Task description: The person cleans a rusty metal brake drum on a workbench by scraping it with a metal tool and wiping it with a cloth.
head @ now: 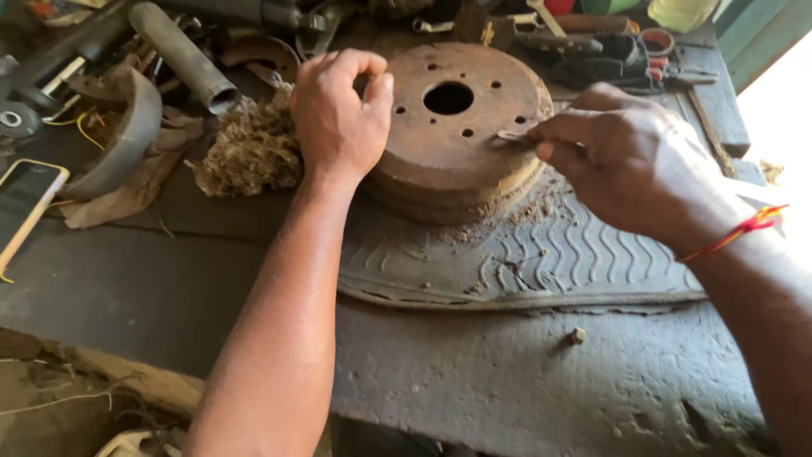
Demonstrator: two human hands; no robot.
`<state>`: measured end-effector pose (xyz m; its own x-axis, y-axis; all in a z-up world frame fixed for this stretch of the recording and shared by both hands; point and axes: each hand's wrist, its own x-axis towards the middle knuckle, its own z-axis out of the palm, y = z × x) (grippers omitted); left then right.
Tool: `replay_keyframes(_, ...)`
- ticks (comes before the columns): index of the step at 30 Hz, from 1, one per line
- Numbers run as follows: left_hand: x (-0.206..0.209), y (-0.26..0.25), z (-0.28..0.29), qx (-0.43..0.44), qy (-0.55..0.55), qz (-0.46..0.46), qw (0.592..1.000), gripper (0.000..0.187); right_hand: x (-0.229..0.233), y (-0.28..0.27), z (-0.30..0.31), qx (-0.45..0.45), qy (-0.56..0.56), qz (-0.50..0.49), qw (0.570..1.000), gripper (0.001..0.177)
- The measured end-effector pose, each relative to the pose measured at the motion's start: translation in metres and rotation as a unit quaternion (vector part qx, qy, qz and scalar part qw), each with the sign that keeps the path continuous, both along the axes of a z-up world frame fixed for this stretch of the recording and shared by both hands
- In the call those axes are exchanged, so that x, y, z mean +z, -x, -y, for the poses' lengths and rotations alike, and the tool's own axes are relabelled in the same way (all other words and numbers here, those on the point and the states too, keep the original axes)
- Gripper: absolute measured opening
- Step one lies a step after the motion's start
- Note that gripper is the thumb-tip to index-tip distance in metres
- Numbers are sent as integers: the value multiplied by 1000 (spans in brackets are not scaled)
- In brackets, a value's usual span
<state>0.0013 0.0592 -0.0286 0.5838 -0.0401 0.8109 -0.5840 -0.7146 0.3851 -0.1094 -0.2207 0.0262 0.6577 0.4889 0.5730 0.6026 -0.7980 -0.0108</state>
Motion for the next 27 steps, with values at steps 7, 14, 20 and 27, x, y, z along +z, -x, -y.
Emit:
replay_keyframes(7, -7, -11, -8, 21, 45, 10, 999, 9, 0, -14, -3, -52, 41, -116, 991, 19)
replay_keyframes(14, -3, -6, 1, 13, 48, -3, 999, 10, 8, -11, -5, -86, 37, -91, 991, 19)
replay_keyframes(20, 3, 0, 5, -2, 21, 5, 1000, 9, 4, -8, -2, -41, 35, -107, 993, 17)
replay_keyframes(27, -3, -1, 10, -2, 23, 6, 1000, 8, -9, -4, 3, -76, 33, -120, 989, 17)
